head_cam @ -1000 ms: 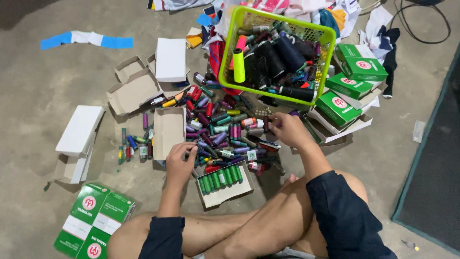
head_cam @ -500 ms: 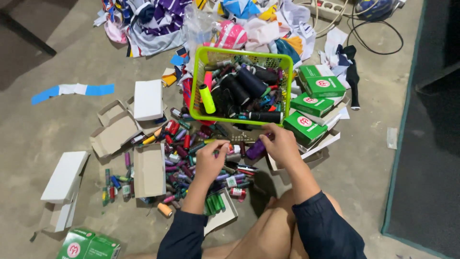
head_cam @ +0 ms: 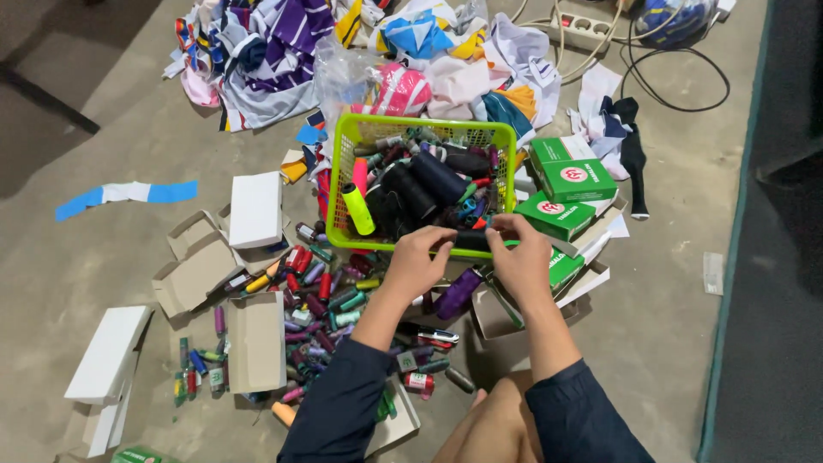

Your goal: The person sorts and places thread spools into a plastic tray.

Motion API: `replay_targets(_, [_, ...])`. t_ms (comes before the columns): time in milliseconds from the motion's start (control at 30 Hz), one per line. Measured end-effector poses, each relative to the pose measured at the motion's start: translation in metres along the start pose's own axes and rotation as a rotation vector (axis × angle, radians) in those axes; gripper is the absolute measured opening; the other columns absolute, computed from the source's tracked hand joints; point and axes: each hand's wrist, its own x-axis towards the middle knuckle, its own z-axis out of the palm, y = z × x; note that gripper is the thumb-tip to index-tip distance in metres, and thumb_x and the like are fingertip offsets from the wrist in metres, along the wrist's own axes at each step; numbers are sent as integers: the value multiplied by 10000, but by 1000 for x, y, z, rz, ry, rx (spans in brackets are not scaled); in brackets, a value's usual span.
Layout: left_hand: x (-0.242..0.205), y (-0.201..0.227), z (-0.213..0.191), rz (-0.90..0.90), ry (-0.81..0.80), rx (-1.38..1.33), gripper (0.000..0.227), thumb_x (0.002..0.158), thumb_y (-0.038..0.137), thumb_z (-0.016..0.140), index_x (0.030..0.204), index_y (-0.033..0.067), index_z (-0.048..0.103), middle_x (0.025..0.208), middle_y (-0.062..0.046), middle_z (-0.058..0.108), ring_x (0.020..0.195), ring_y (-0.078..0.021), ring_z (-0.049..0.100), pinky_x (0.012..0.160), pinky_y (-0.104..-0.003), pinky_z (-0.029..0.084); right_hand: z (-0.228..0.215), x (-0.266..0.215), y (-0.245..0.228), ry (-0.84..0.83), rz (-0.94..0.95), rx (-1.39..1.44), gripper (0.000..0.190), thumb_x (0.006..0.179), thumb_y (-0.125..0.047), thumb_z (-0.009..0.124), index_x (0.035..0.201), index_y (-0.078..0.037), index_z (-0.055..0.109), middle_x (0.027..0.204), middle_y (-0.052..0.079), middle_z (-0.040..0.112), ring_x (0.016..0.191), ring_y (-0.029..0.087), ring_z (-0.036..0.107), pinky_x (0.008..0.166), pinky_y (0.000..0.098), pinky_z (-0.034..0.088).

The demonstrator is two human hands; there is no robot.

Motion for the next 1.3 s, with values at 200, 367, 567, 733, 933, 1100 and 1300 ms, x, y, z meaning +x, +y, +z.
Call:
replay_targets(200, [59,-11,26,314,-57,209,231,901,18,614,1088,69,740,1088,-136,750,1147,-338,675,993,-440,545,-2,9,11,29,72,47,205,875,-166,771,1080,-168,769,990,59,783,946,215,739,743,327,623])
replay_targets(367, [76,-39,25,379,14,599,234,831,84,639,1030,158,736,1023,-21,714,1129,-236,634,955,-411,497,-6,9,5,27,75,49,214,877,-166,770,1090,-156,770,998,88,781,950,233,739,748,340,613])
replay_targets(567, [89,-56,55,468,269,808,33,826,142,677,841,163,698,855,-43,569,930,-273,578,822,-416,461,2,5,0,0,58,31,204,863,-173,776,1068,-164,775,975,75,787,927,224,744,714,325,610])
replay_targets(733, [105,-47,64,555,422,756,171,881,183,701,723,119,683,991,-104,590,1064,-322,581,902,-439,460,5,3,5,20,46,32,182,866,-170,778,1047,-160,773,954,77,786,907,221,743,689,310,606])
replay_targets(933, [115,-29,76,177,116,919,124,783,134,809,726,29,777,1485,-275,514,1506,-480,280,1239,-667,110,11,2,11,25,11,36,163,865,-166,765,1027,-165,773,927,74,782,880,224,744,683,309,612])
replay_targets(1100, [112,-27,62,194,120,446,191,735,131,785,847,-22,755,1437,-269,536,1466,-493,344,1190,-639,260,8,7,22,55,38,61,184,874,-163,767,1058,-154,769,960,89,780,898,233,739,683,331,604])
replay_targets(1300, [71,21,2,-54,383,-343,160,797,168,829,917,87,762,1329,-56,654,1224,-269,654,1047,-402,552,17,18,52,128,29,198,179,899,-118,755,1076,-141,764,941,106,766,796,199,720,660,328,590])
